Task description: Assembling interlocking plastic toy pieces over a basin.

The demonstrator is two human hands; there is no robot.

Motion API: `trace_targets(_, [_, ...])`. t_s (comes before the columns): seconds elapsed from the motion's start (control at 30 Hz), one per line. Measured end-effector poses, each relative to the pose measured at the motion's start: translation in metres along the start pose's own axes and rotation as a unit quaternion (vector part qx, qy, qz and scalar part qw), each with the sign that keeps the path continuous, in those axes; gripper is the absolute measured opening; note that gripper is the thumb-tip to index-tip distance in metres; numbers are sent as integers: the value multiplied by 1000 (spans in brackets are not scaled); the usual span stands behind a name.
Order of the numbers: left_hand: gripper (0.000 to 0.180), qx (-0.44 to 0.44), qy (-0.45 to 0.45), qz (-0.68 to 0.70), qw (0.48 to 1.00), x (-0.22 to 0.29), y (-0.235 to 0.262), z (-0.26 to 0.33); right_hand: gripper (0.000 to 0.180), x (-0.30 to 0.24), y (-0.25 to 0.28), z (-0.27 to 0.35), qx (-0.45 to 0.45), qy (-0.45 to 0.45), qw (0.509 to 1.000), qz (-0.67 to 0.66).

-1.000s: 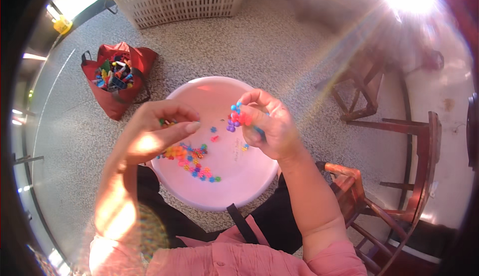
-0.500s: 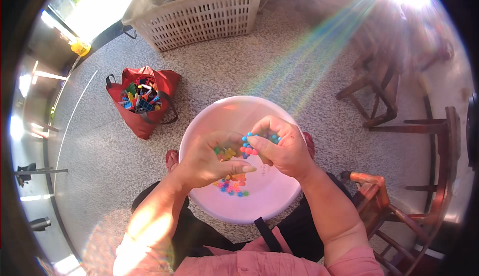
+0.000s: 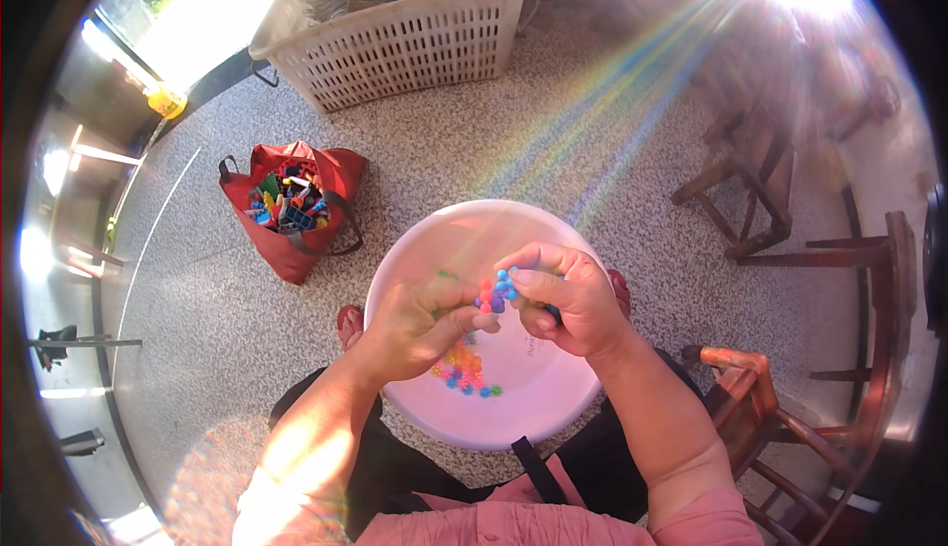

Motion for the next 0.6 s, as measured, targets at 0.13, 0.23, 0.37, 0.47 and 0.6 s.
trace_targets(0.13, [21, -69, 122, 161, 977, -4, 1, 3, 17, 0, 4, 0, -59, 19, 988, -139])
trace_targets(0.23, [22, -115, 143, 214, 959, -5, 4, 4, 18, -3, 5, -2, -82, 40, 975, -202])
trace_targets(0.37, [27, -160, 174, 235, 943, -2, 1, 4, 20, -6, 1, 2, -95, 0, 995, -19])
trace_targets(0.47, [31, -152, 208, 249, 934, -12, -1, 5, 19, -6, -8, 2, -105, 14, 987, 118])
trace_targets(0.6, [29, -149, 215, 272, 926, -13, -3, 3, 15, -1, -7, 2, -109, 44, 986, 119])
Point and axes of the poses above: each hand's wrist, its own z-axis away from the middle knuckle, its own y-axis out of the back of the hand, x = y × z, the point moved 3 cm from there along -z, towards the middle knuckle, and after that the axes turned 7 degrees about z, right-handed, at the moved point
